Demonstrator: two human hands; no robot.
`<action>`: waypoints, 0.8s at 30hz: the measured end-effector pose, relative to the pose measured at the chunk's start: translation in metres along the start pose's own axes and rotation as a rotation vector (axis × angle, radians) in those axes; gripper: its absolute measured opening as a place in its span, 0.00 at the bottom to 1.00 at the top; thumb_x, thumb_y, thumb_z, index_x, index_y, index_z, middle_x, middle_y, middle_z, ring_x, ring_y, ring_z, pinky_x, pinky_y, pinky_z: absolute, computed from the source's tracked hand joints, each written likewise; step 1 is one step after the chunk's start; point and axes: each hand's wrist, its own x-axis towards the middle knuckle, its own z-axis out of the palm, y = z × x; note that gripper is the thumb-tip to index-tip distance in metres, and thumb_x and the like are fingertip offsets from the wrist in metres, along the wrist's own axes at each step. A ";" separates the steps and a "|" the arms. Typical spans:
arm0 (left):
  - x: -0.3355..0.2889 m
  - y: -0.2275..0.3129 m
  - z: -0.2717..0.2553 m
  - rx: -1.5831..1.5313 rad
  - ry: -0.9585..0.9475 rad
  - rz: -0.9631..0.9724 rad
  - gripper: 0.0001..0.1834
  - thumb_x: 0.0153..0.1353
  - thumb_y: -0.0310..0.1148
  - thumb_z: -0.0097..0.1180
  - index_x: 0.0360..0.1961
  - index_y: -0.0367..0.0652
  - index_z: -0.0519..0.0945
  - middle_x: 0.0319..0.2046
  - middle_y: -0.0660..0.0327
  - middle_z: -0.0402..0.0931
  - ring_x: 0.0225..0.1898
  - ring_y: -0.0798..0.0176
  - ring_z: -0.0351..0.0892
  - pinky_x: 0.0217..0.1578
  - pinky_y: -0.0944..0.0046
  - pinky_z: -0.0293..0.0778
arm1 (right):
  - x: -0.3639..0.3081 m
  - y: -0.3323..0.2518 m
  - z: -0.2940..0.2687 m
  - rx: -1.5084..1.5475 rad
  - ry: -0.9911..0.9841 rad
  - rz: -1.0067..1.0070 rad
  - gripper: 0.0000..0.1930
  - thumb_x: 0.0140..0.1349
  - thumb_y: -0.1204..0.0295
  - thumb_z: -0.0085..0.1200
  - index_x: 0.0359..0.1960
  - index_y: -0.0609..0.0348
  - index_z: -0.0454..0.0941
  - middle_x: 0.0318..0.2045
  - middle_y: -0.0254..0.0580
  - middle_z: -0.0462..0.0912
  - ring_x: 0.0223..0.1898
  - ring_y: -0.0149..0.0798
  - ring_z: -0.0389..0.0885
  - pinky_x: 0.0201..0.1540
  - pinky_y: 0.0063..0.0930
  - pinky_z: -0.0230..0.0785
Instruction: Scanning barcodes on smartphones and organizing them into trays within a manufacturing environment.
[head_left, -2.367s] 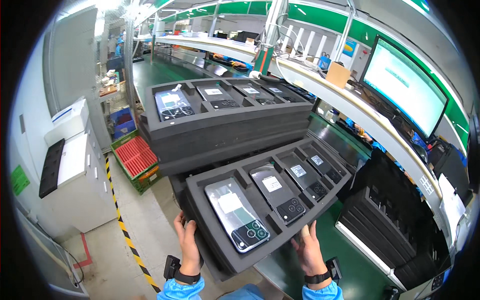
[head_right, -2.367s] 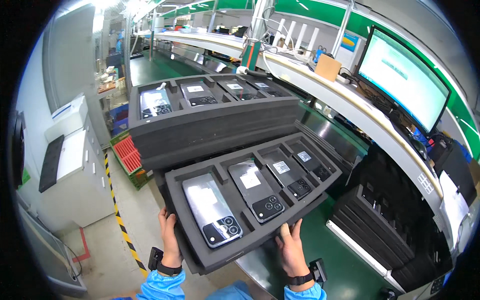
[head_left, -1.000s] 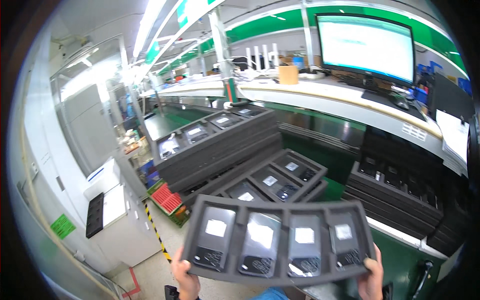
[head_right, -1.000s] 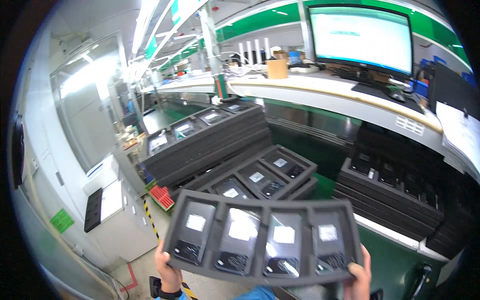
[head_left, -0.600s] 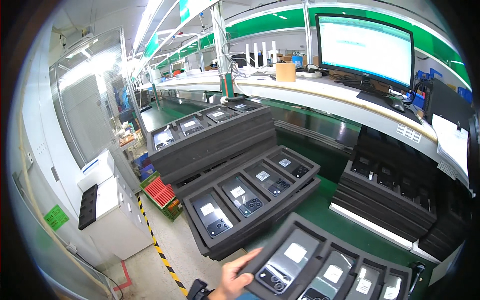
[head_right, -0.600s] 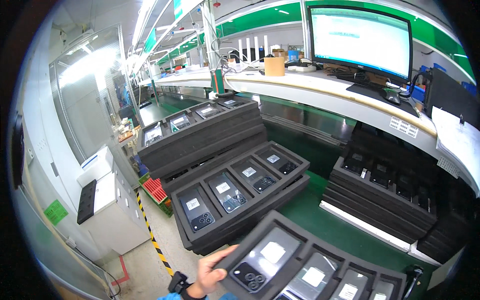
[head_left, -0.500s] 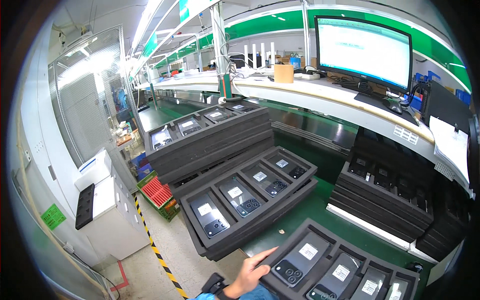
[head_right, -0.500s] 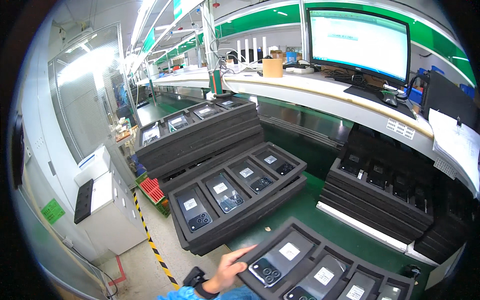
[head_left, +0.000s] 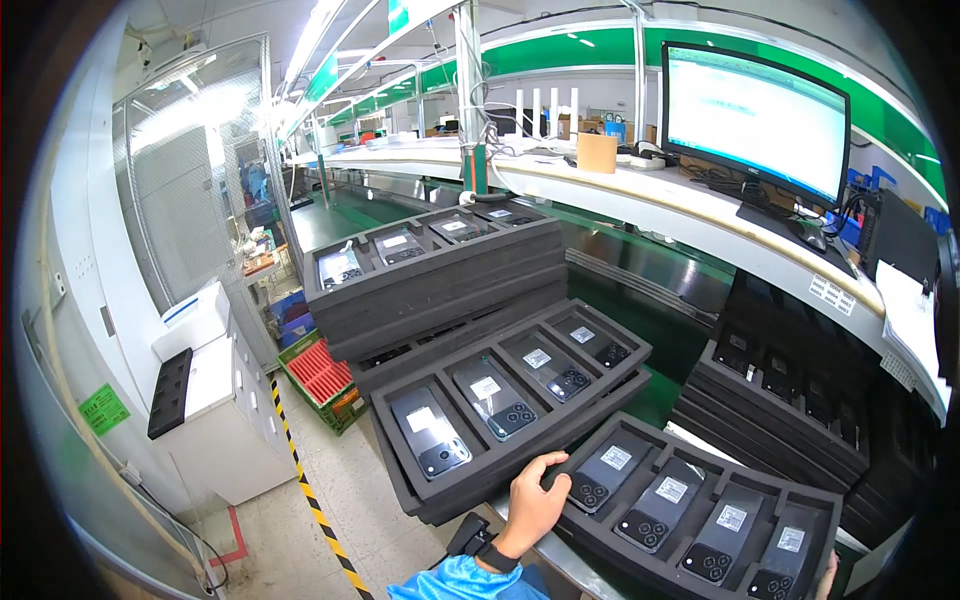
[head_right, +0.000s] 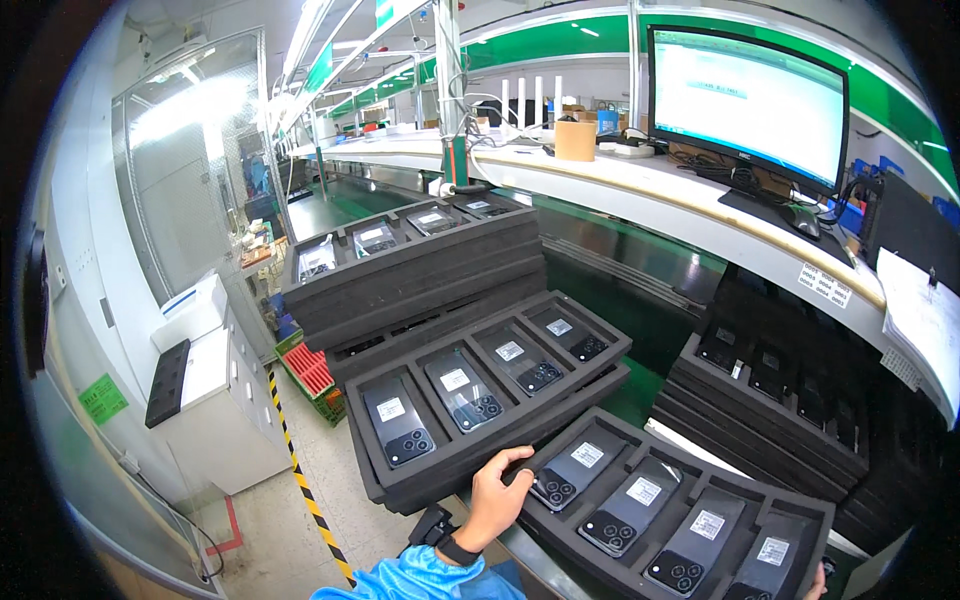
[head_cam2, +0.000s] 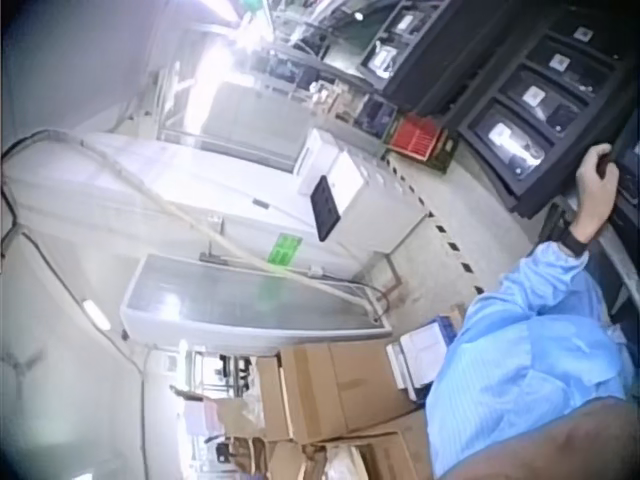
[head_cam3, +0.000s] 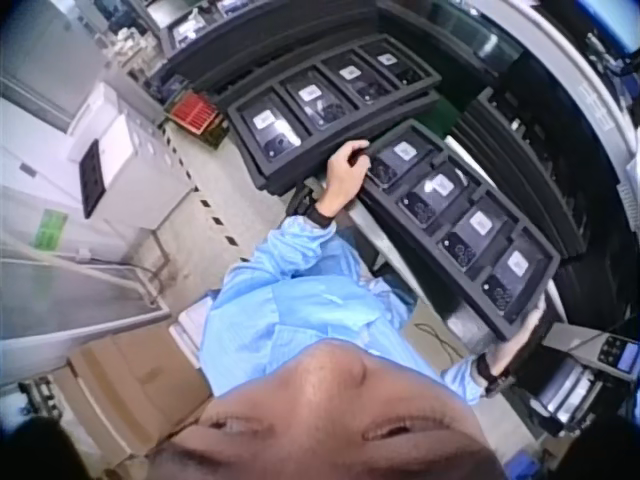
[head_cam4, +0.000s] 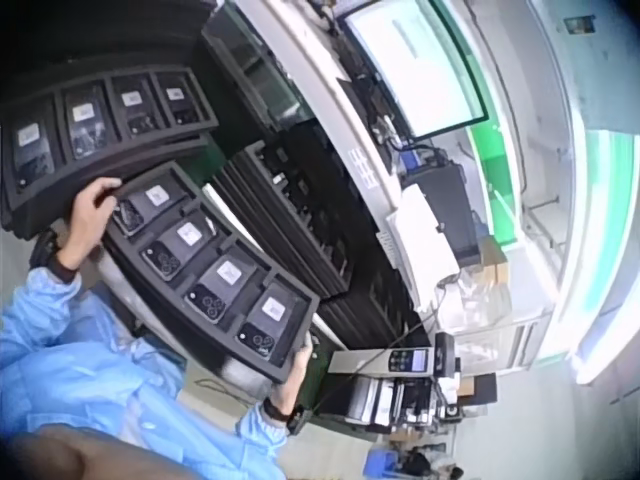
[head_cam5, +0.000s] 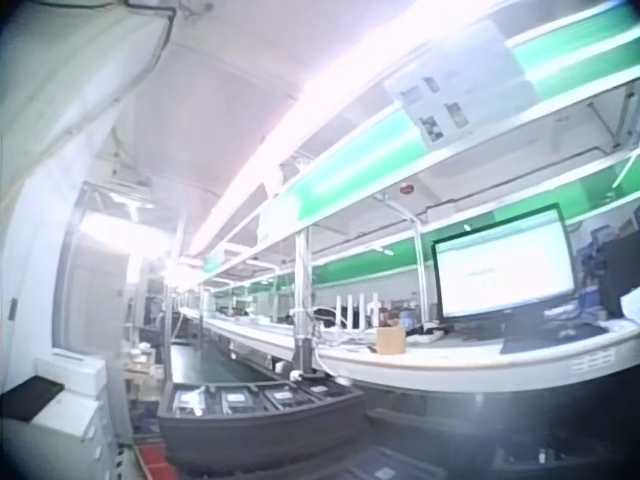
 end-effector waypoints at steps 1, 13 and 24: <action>0.001 0.017 0.002 0.119 0.027 0.208 0.14 0.58 0.25 0.57 0.46 0.35 0.84 0.46 0.51 0.86 0.48 0.52 0.85 0.52 0.59 0.77 | -0.002 0.013 -0.009 -0.194 0.005 -0.073 0.27 0.80 0.58 0.38 0.70 0.66 0.66 0.67 0.48 0.69 0.68 0.43 0.67 0.71 0.38 0.59; 0.051 0.151 0.171 -0.119 -0.633 1.058 0.11 0.48 0.21 0.60 0.36 0.36 0.82 0.34 0.51 0.83 0.37 0.50 0.84 0.40 0.56 0.80 | 0.033 0.093 -0.069 -1.024 0.690 -0.269 0.28 0.54 0.71 0.63 0.59 0.63 0.75 0.55 0.54 0.78 0.60 0.55 0.72 0.66 0.45 0.62; -0.058 0.063 0.308 -0.006 -1.369 1.016 0.17 0.66 0.39 0.55 0.51 0.42 0.81 0.56 0.55 0.75 0.57 0.48 0.74 0.56 0.50 0.72 | 0.020 0.089 -0.103 -0.516 0.522 0.253 0.35 0.57 0.68 0.66 0.67 0.62 0.67 0.35 0.52 0.84 0.30 0.47 0.85 0.36 0.37 0.79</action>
